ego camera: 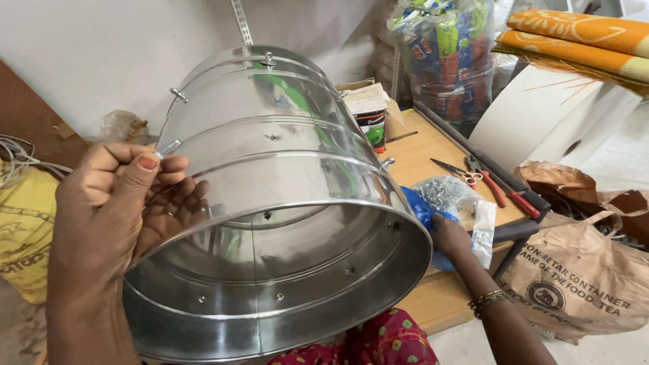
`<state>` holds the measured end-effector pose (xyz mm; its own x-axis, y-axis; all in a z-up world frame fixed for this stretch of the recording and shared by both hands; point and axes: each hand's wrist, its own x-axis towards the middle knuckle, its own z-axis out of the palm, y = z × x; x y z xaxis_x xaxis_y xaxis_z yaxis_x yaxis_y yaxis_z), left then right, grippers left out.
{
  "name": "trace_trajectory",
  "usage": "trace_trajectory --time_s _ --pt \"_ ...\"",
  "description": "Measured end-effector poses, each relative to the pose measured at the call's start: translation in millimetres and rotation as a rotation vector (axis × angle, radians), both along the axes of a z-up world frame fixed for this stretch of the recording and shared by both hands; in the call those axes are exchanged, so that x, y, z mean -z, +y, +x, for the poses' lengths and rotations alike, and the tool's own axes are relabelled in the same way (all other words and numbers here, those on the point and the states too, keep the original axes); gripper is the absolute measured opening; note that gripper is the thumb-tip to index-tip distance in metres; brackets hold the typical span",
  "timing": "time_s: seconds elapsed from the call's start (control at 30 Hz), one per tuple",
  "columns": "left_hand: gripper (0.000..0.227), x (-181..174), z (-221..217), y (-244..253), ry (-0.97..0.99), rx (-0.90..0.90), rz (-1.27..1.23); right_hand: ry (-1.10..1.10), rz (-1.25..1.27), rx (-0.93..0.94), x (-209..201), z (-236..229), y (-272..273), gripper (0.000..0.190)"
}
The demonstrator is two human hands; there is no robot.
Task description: The person assembles a cylindrical metal container by inserting bolts into pre-drilled holes and tightening them with nuts. They rotate the container to access different sections and secure the fasteners by hand.
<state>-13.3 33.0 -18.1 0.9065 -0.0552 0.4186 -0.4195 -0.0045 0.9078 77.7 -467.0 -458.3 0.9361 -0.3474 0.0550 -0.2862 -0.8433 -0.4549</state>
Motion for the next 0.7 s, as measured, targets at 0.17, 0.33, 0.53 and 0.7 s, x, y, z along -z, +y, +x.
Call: trace_trajectory --time_s 0.17,0.33,0.53,0.7 --pt "0.021 1.4 -1.3 -0.5 0.004 0.002 0.016 -0.088 0.115 0.005 22.7 6.2 -27.6 0.058" --pt "0.022 1.0 0.7 -0.1 -0.02 -0.061 0.095 -0.191 0.455 0.12 21.6 15.6 -27.5 0.044" --pt "0.02 0.5 4.6 -1.4 -0.065 -0.035 0.11 -0.112 0.45 0.139 -0.5 18.9 -11.3 0.038" --pt "0.02 -3.4 4.1 -7.8 -0.023 -0.03 0.08 -0.215 0.08 0.04 -17.7 -1.2 12.0 0.034"
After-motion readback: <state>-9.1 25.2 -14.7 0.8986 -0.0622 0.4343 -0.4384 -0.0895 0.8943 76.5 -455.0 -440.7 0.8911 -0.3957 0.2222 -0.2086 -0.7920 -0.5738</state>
